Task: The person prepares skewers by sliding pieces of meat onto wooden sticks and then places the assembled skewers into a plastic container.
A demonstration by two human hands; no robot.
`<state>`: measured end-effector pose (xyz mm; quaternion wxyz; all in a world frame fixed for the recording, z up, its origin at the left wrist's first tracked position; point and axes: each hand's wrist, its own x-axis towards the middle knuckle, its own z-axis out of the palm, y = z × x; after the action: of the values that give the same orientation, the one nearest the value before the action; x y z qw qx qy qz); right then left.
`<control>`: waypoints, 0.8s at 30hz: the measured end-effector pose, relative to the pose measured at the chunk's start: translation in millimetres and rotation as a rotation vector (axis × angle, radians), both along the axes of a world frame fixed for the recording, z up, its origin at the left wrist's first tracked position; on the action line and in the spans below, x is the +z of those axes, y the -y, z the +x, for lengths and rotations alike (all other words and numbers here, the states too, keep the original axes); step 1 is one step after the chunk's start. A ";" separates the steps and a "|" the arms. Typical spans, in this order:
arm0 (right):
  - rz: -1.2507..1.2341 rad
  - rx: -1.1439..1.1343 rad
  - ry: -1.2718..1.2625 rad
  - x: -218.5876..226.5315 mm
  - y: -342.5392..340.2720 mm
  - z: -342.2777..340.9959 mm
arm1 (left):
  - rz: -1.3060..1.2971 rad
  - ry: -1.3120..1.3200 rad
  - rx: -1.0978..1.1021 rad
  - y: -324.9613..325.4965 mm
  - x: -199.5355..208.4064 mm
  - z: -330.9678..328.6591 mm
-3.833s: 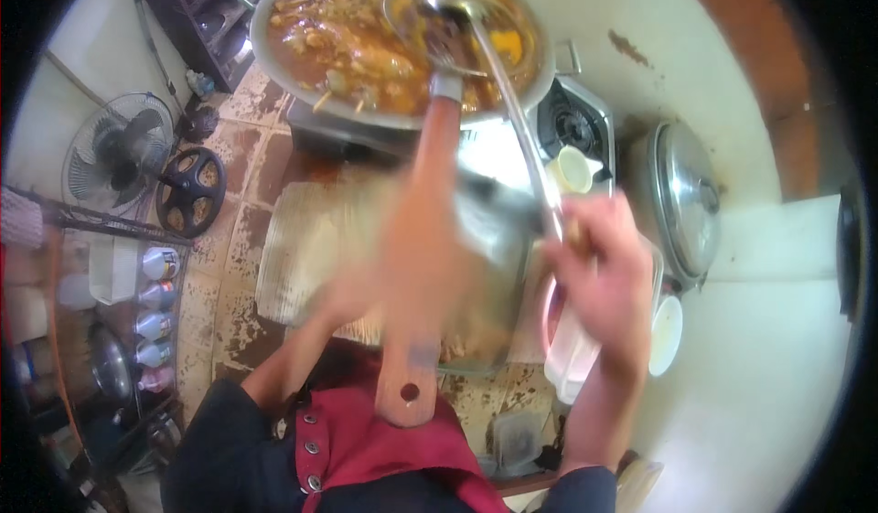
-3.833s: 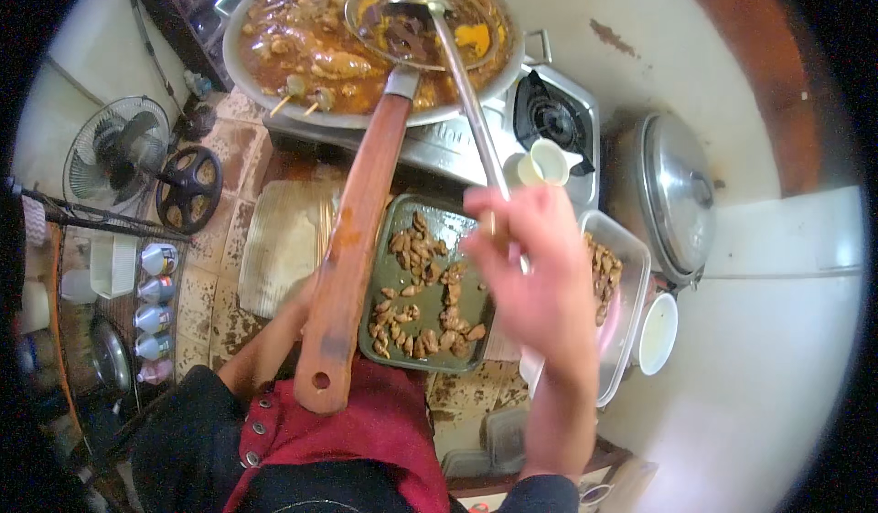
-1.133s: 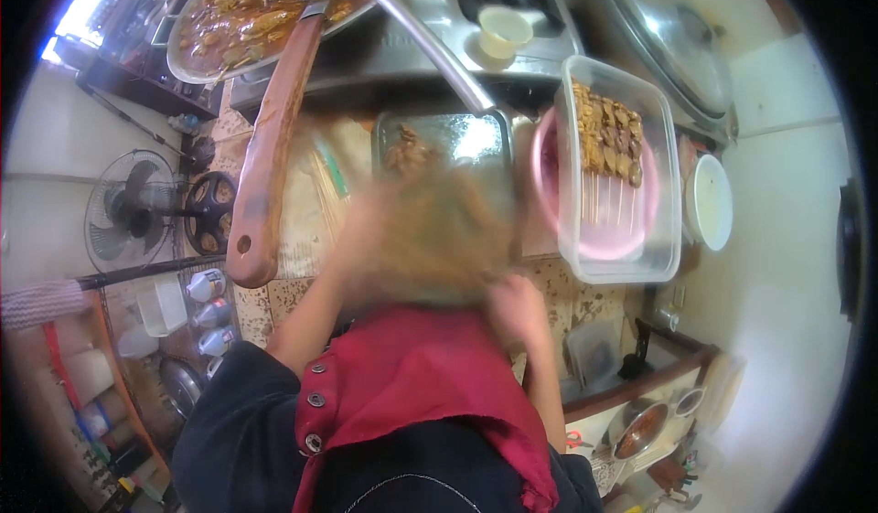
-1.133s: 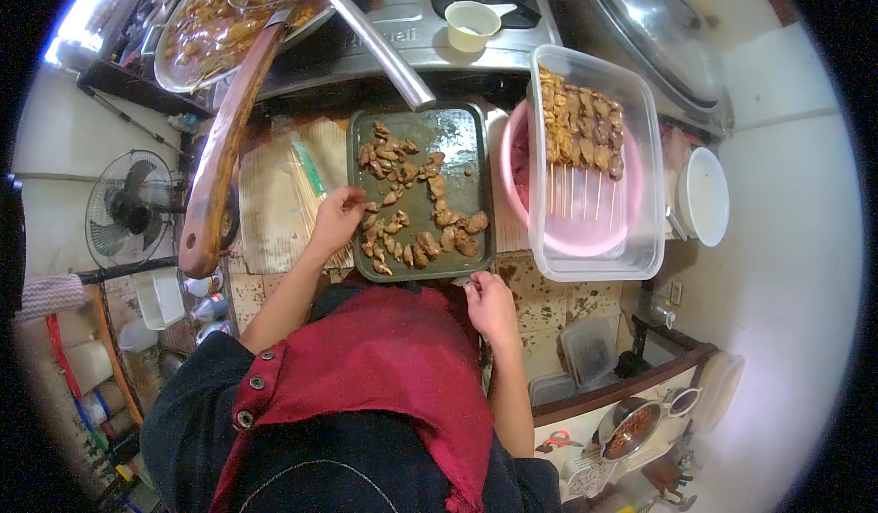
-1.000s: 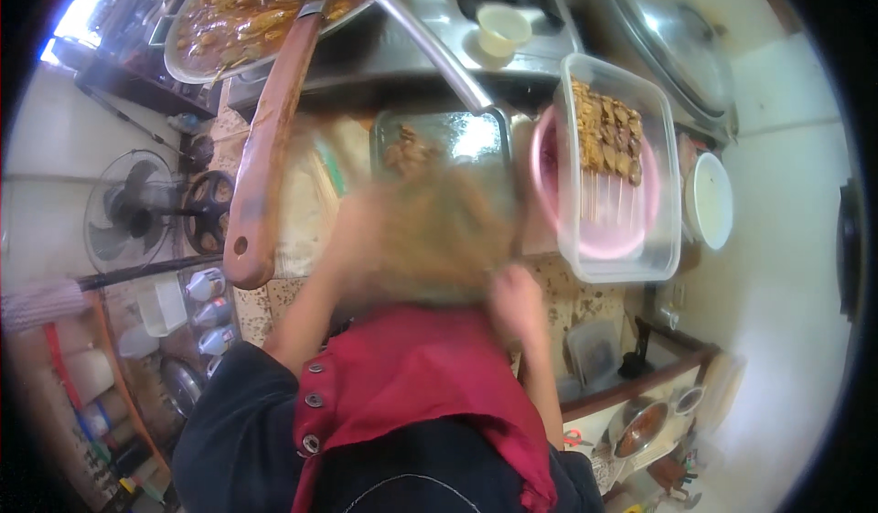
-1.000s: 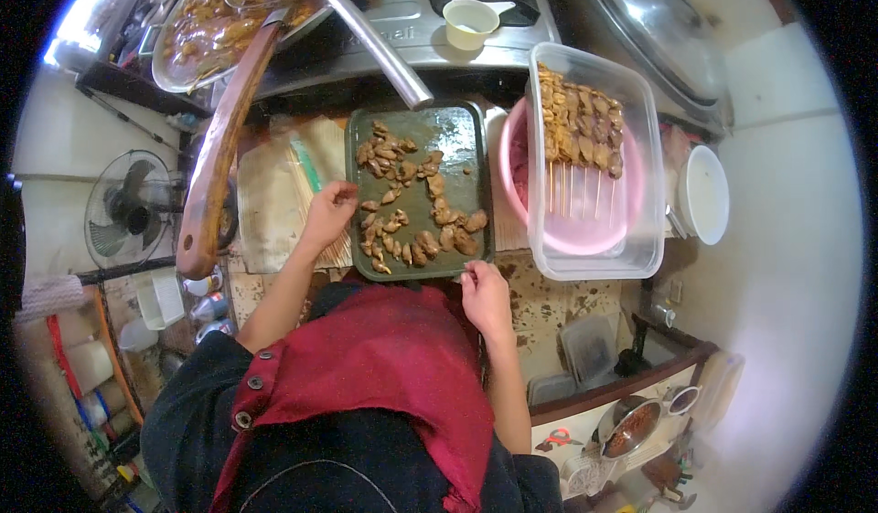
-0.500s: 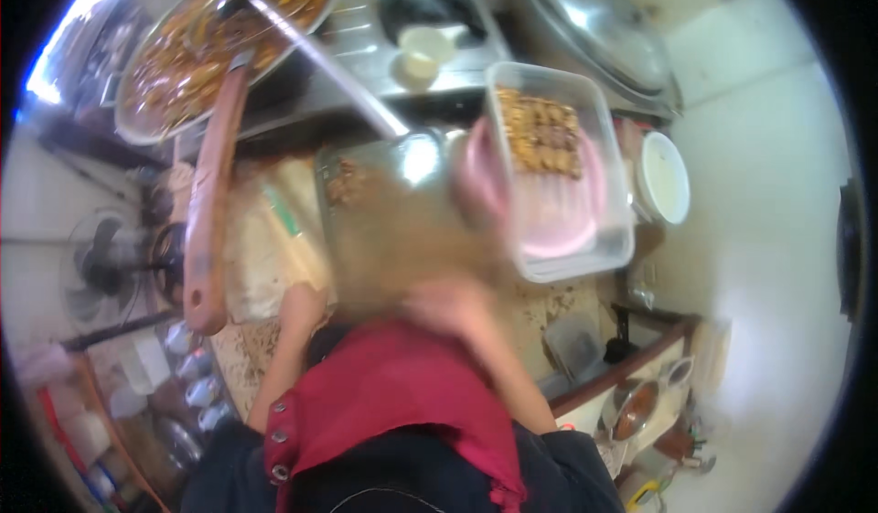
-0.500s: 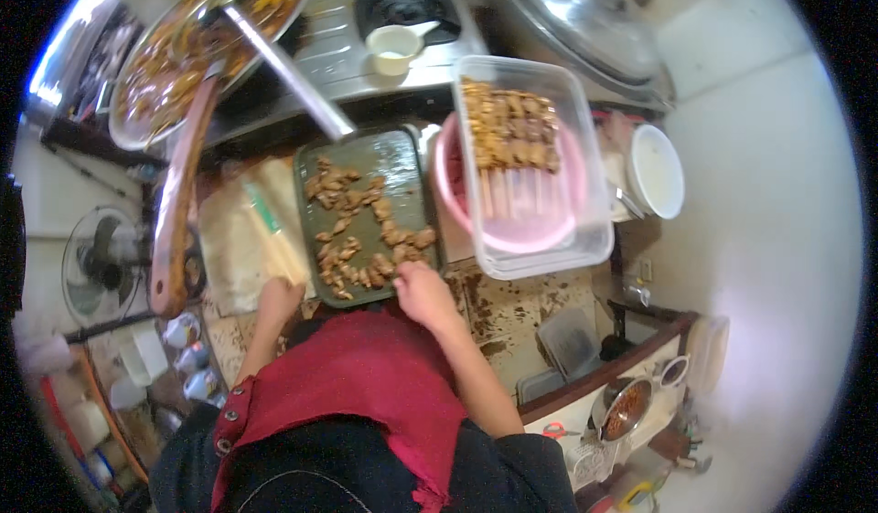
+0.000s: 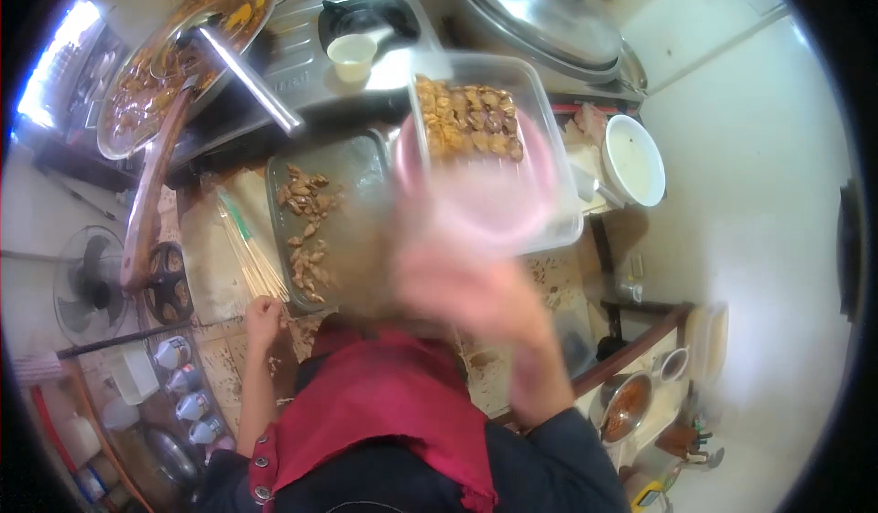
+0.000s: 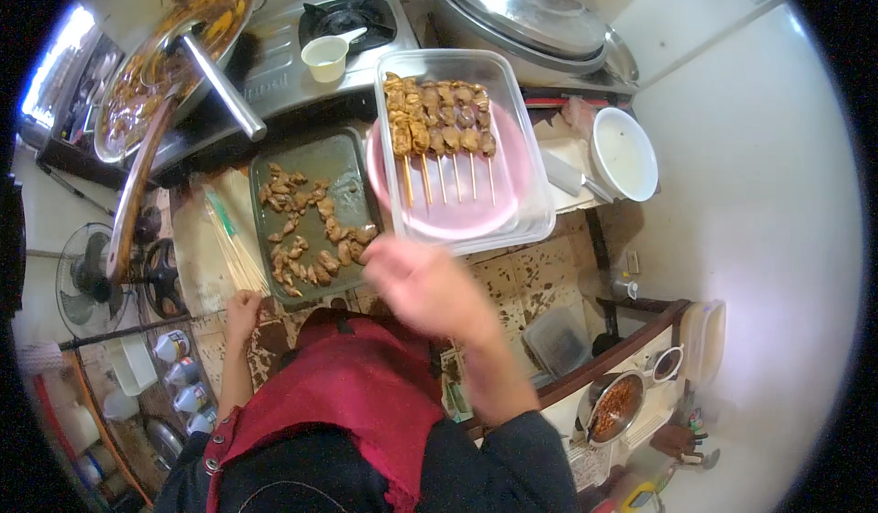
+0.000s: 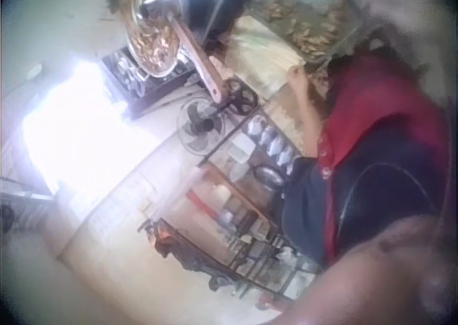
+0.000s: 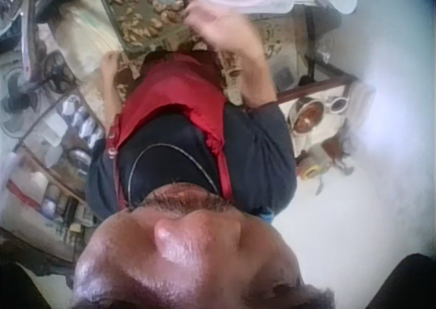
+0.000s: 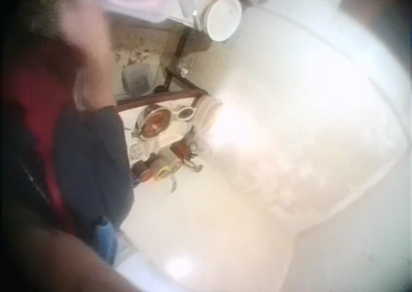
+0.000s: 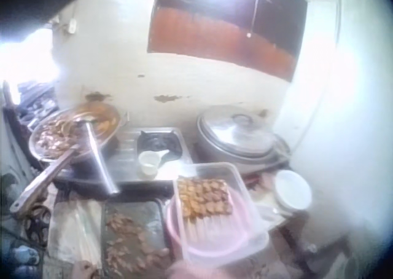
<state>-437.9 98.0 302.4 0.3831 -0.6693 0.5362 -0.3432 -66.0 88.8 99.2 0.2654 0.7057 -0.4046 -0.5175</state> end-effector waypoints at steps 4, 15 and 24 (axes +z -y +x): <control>0.197 -0.408 -0.515 -47.7 70.0 -126.5 | -0.109 0.156 -0.009 -4.7 -36.6 -9.7; 0.253 -0.447 -0.874 -88.5 92.7 -151.0 | -0.309 0.304 0.135 -16.1 -55.5 -19.4; 0.340 -0.473 -0.850 -105.2 109.0 -148.4 | -0.254 0.256 0.155 7.5 -78.2 -1.1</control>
<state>-586.3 -11.0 197.2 0.1465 -0.5382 0.8296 -0.0261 -67.1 81.3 21.0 0.3378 0.7556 -0.4418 -0.3462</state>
